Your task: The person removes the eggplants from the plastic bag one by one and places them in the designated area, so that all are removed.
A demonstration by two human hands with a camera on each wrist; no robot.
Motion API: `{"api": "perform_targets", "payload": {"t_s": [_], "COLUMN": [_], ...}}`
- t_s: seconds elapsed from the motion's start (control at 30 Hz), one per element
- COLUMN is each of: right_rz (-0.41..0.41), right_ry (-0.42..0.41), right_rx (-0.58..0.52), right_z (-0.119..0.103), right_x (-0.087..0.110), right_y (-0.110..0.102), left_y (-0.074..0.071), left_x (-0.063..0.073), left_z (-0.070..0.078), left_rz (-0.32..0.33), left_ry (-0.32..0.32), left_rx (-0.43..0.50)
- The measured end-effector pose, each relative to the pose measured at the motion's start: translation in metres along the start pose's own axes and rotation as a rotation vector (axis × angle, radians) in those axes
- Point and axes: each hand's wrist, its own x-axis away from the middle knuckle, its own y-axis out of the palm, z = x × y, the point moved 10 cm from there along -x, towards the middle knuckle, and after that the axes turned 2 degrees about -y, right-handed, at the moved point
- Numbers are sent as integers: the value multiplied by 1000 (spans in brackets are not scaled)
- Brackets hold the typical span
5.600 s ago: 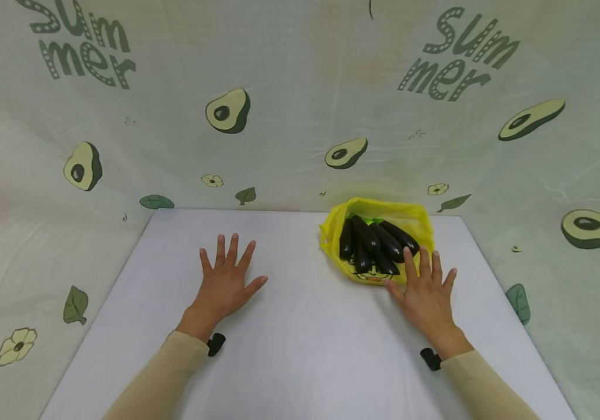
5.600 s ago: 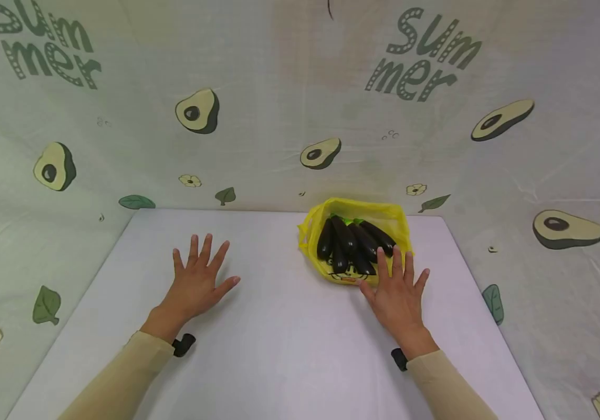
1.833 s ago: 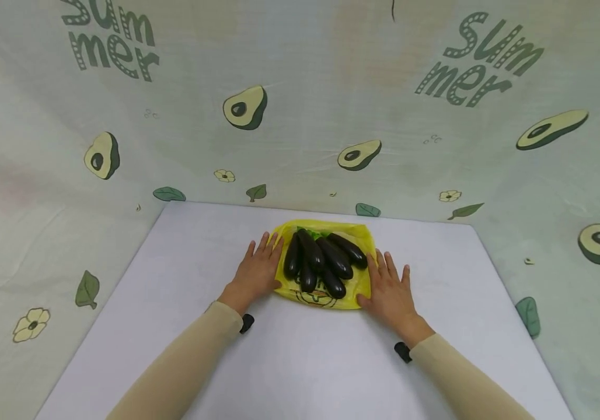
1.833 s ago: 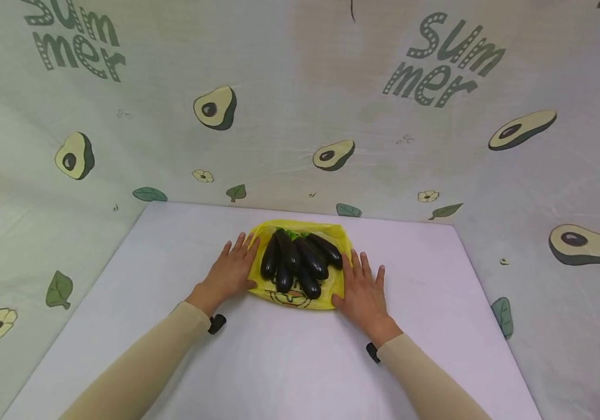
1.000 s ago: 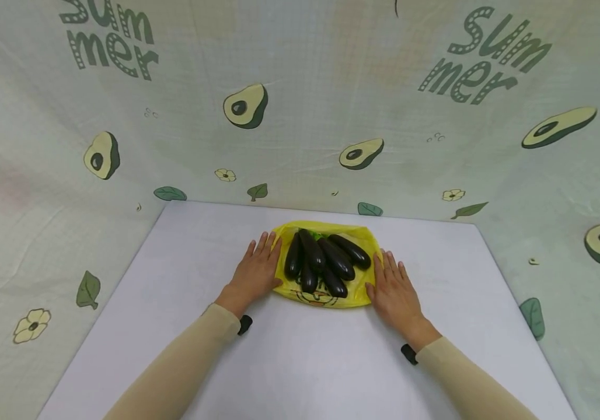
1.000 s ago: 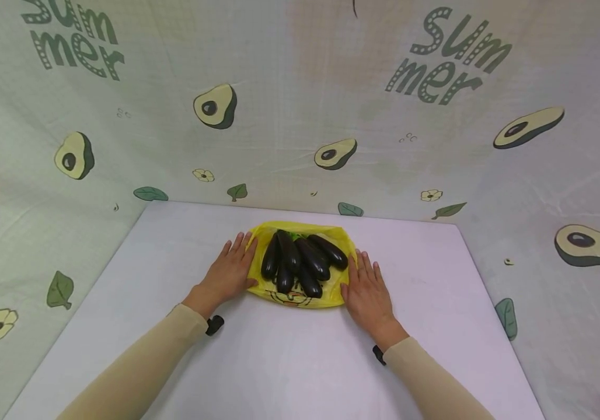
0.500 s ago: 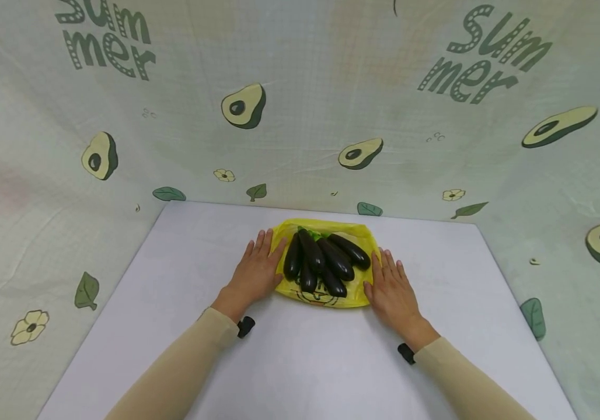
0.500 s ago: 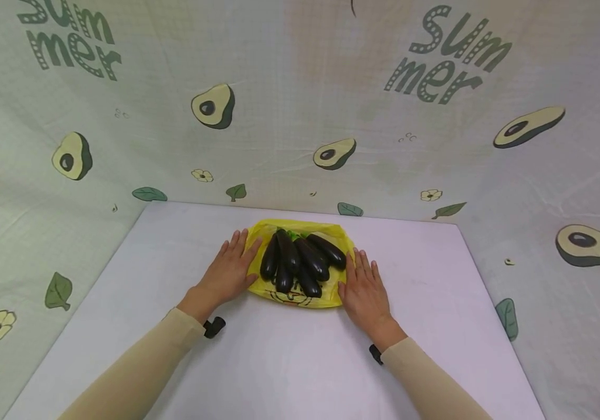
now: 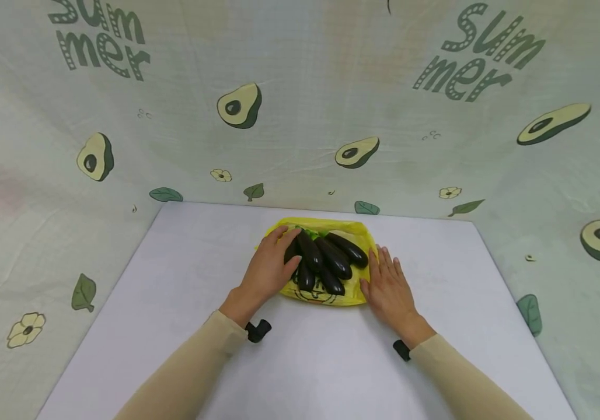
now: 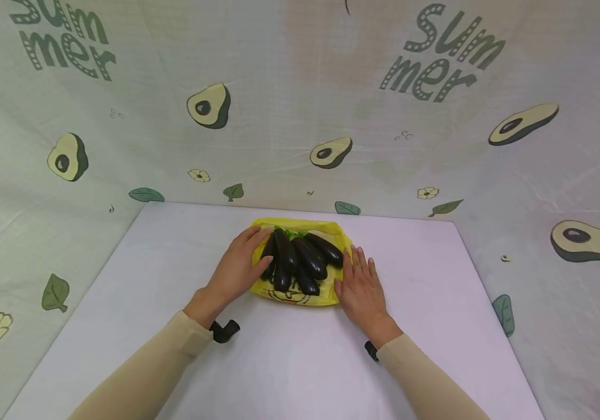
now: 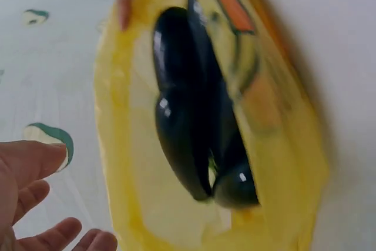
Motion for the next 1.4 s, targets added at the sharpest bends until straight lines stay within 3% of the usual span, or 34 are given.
{"api": "perform_targets", "payload": {"t_s": [0.1, 0.23, 0.3, 0.4, 0.63, 0.83, 1.1, 1.4], "right_rz": [2, -1, -9, -16, -9, -14, 23, -4], "right_ry": [8, 15, 20, 25, 17, 20, 5, 25], "right_rx": [-17, -29, -33, -41, -15, -5, -14, -18], "right_z": [-1, -3, -4, -5, -9, -9, -14, -15], "right_x": [-1, -2, -3, -4, -5, -5, -6, -7], "right_y": [-1, -1, -1, 0, -1, 0, -1, 2], "left_y": [5, 22, 29, 39, 58, 65, 68, 80], "left_x": [-7, -17, -22, -29, -45, -51, -62, -73], "left_z": [-3, -15, -21, -33, -64, -78, -79, -55], "left_rz": [-39, -129, -160, -171, -159, -149, -139, -184], "left_ry": [-72, -213, -267, -313, -397, -448, -439, -391], "left_rx": [238, 517, 599, 641, 648, 596, 484, 283]}}
